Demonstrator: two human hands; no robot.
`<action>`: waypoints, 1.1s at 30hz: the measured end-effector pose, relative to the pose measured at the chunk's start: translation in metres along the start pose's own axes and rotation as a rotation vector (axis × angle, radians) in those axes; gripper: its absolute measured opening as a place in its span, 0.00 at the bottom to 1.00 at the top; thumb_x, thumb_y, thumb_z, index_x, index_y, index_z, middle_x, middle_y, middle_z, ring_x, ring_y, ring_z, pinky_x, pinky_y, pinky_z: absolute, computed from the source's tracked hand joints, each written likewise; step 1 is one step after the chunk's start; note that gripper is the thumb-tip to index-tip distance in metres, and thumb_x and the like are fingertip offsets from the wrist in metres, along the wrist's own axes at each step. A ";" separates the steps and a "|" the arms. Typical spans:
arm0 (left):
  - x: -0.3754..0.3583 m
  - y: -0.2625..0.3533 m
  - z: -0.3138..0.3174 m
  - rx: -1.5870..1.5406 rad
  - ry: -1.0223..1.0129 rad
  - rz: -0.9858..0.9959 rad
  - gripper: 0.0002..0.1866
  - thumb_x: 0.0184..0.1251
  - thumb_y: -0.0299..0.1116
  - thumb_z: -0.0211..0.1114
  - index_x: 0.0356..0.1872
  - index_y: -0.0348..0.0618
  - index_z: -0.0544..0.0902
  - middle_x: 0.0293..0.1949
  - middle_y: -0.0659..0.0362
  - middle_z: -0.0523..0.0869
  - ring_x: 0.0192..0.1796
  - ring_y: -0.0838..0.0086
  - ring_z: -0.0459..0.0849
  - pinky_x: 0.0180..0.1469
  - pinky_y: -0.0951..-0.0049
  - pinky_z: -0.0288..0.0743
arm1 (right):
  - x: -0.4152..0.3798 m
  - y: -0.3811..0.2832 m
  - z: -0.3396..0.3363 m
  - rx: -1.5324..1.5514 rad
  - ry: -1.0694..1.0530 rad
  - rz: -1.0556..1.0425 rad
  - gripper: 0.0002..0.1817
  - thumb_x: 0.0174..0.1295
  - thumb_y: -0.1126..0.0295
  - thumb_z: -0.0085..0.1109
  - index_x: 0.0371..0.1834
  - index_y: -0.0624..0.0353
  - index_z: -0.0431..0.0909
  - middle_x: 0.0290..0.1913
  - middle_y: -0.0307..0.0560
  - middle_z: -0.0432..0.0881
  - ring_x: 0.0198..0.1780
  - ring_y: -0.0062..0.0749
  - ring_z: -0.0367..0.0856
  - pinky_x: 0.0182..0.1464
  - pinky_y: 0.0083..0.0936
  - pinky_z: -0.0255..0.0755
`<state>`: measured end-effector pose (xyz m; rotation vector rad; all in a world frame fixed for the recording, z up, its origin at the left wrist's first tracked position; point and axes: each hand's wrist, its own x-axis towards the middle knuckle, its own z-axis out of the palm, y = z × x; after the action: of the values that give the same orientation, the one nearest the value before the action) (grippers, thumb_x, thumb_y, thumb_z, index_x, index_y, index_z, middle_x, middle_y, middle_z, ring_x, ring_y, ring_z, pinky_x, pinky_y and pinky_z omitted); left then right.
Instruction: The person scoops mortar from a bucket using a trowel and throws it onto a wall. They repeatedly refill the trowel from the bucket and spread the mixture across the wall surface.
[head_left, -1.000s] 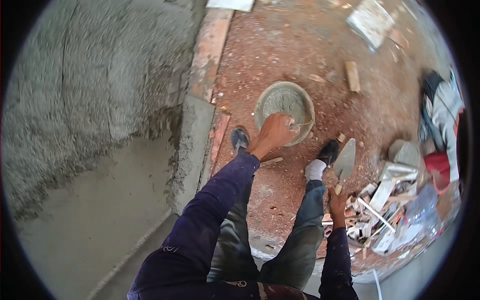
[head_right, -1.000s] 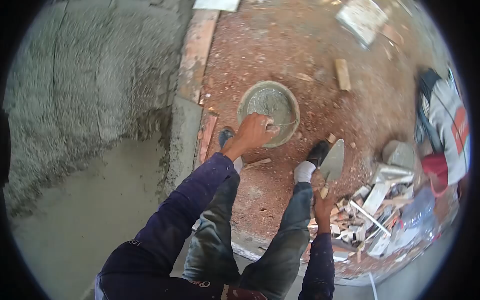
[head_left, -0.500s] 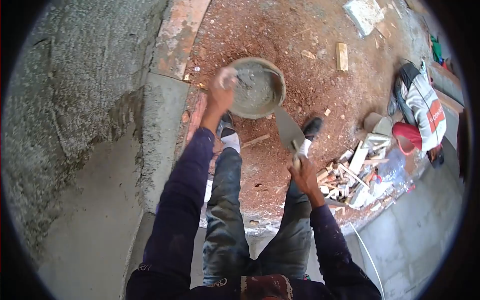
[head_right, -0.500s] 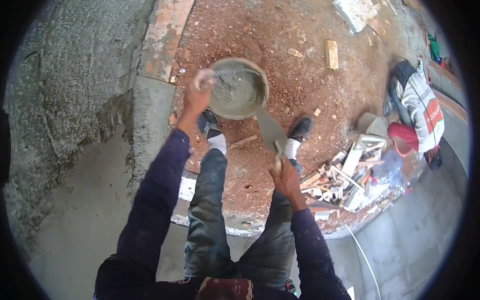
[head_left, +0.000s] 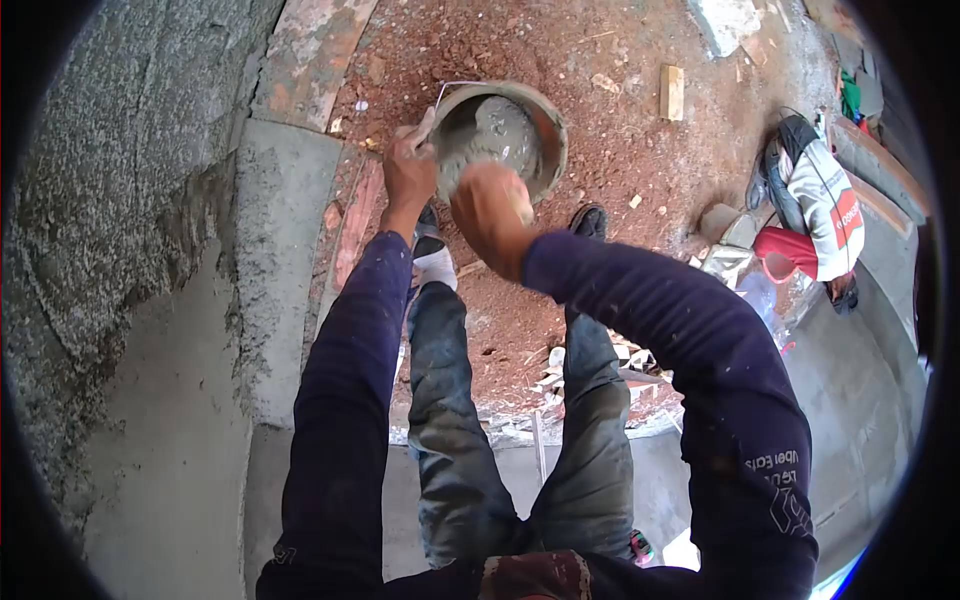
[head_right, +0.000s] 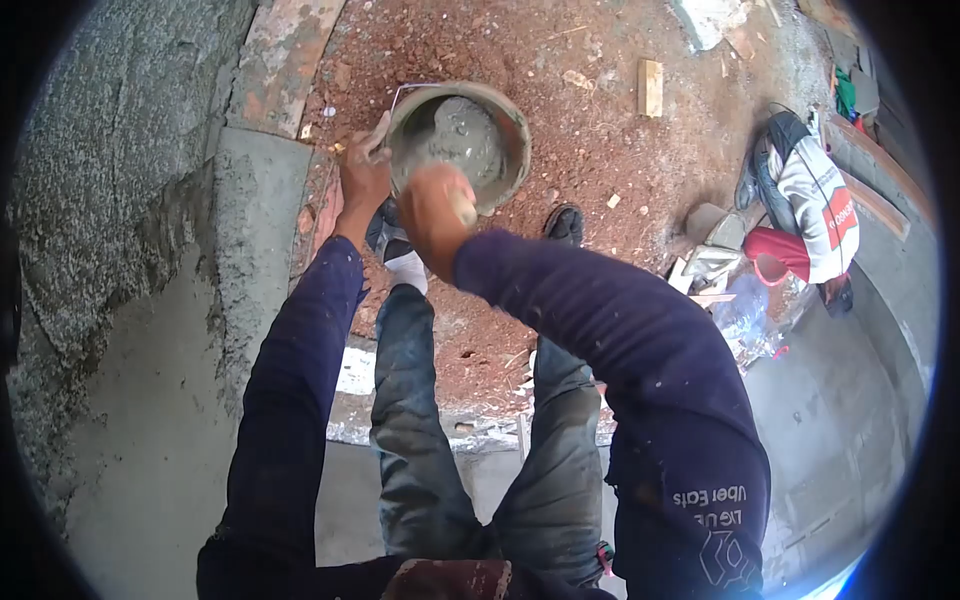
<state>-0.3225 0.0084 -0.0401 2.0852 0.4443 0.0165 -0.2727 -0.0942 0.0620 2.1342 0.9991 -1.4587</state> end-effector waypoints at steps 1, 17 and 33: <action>0.001 0.003 -0.003 -0.018 0.003 0.006 0.32 0.54 0.17 0.61 0.63 0.53 0.80 0.39 0.46 0.82 0.45 0.53 0.82 0.51 0.61 0.75 | -0.007 0.011 0.019 -0.120 -0.246 -0.104 0.10 0.61 0.69 0.57 0.43 0.55 0.84 0.39 0.47 0.82 0.31 0.33 0.84 0.21 0.32 0.75; 0.010 -0.005 -0.011 -0.294 -0.313 -0.250 0.32 0.63 0.21 0.60 0.69 0.56 0.72 0.60 0.47 0.80 0.62 0.53 0.78 0.63 0.62 0.71 | -0.009 0.131 0.061 0.946 -0.385 0.231 0.06 0.61 0.72 0.54 0.35 0.62 0.80 0.16 0.37 0.73 0.18 0.26 0.76 0.19 0.23 0.69; 0.000 -0.013 -0.016 -0.092 -0.323 -0.080 0.32 0.70 0.48 0.61 0.71 0.45 0.70 0.63 0.48 0.80 0.64 0.60 0.78 0.63 0.67 0.69 | 0.008 0.021 0.101 3.335 -0.295 -0.394 0.04 0.69 0.75 0.51 0.39 0.64 0.67 0.25 0.38 0.70 0.16 0.17 0.67 0.13 0.13 0.64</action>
<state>-0.3293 0.0272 -0.0423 1.9328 0.3226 -0.3361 -0.3219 -0.1714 0.0129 -0.0173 1.0256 0.8086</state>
